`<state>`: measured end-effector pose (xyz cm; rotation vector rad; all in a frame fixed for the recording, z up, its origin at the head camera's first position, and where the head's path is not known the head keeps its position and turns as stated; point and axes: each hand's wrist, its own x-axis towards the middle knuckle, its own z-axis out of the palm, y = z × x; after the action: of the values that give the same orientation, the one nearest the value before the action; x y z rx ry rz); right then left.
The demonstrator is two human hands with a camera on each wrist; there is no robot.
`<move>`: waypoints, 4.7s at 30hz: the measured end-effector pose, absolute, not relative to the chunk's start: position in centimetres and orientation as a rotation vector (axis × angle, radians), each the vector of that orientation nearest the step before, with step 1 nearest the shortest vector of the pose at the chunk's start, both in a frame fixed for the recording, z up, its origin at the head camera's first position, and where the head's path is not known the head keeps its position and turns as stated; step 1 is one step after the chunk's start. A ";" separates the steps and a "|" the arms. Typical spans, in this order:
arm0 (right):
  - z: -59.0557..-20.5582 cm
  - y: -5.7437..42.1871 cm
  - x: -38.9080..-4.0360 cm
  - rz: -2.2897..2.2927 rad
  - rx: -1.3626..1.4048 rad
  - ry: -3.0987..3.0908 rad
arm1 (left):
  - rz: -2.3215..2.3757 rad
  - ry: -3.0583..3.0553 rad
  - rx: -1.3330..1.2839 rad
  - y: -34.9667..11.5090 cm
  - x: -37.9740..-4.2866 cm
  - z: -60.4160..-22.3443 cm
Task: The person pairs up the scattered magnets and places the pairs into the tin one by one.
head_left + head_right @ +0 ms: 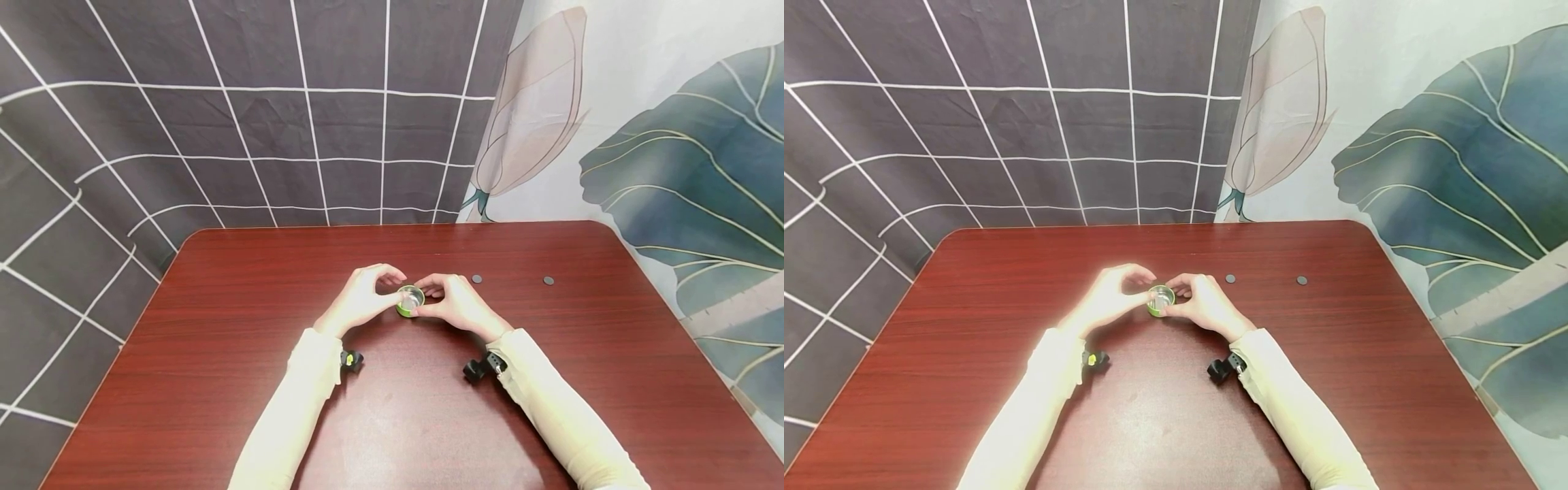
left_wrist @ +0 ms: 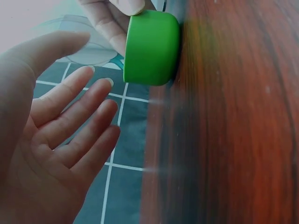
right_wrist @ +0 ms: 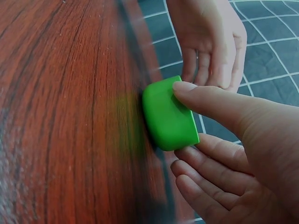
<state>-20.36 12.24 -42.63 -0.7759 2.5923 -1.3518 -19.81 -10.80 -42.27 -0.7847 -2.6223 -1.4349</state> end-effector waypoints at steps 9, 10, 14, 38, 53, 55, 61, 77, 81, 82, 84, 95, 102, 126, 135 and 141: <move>-42.8 12.4 -20.4 -1.349 -0.803 2.596 | -1.379 -2.628 -0.742 -11.5 -18.9 -41.8; -42.8 12.4 -20.4 -1.348 -0.814 2.597 | -1.384 -2.625 -0.739 -11.6 -18.8 -41.8; -42.8 12.8 -20.3 -1.305 -0.833 2.609 | -1.375 -2.632 -0.736 -11.6 -18.5 -41.5; -40.8 17.4 -20.5 -1.175 -0.736 2.816 | -1.098 -2.758 -0.764 -9.7 -17.2 -39.2; -40.3 20.1 -20.1 -1.220 -0.670 2.854 | -1.076 -2.759 -0.787 -7.6 -16.9 -38.6; -40.3 20.4 -20.1 -1.214 -0.661 2.861 | -1.076 -2.750 -0.799 -7.3 -16.9 -38.7; -40.3 21.4 -20.2 -1.204 -0.611 2.866 | -1.055 -2.754 -0.858 -6.3 -17.0 -38.4; -39.9 23.8 -20.0 -1.172 -0.524 2.932 | -0.939 -2.864 -0.929 -3.0 -18.6 -38.8; -40.0 24.5 -20.0 -1.179 -0.498 2.942 | -0.933 -2.876 -0.936 -2.1 -18.9 -38.9; -40.0 24.7 -20.0 -1.178 -0.493 2.945 | -0.932 -2.876 -0.937 -2.0 -19.0 -39.0; -40.0 25.0 -20.0 -1.167 -0.484 2.955 | -0.924 -2.876 -0.939 -1.6 -19.1 -39.1; -39.8 27.1 -19.8 -1.154 -0.378 2.970 | -0.885 -2.896 -0.977 1.0 -20.2 -39.5; -39.9 28.3 -19.9 -1.177 -0.321 2.952 | -0.906 -2.913 -0.968 2.2 -20.9 -39.7; -40.5 32.6 -20.9 -1.045 -0.182 3.026 | -0.756 -3.021 -0.903 5.3 -22.8 -41.8; -41.0 33.3 -21.3 -1.005 -0.147 2.983 | -0.685 -3.057 -0.850 5.6 -22.6 -42.4; -41.7 33.8 -21.8 -0.979 -0.143 2.979 | -0.661 -3.027 -0.876 5.6 -22.5 -42.2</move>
<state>-21.81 33.76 -41.66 -0.1427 2.9791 -0.9793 -22.51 5.57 -42.20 -0.8763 -3.0268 -0.6613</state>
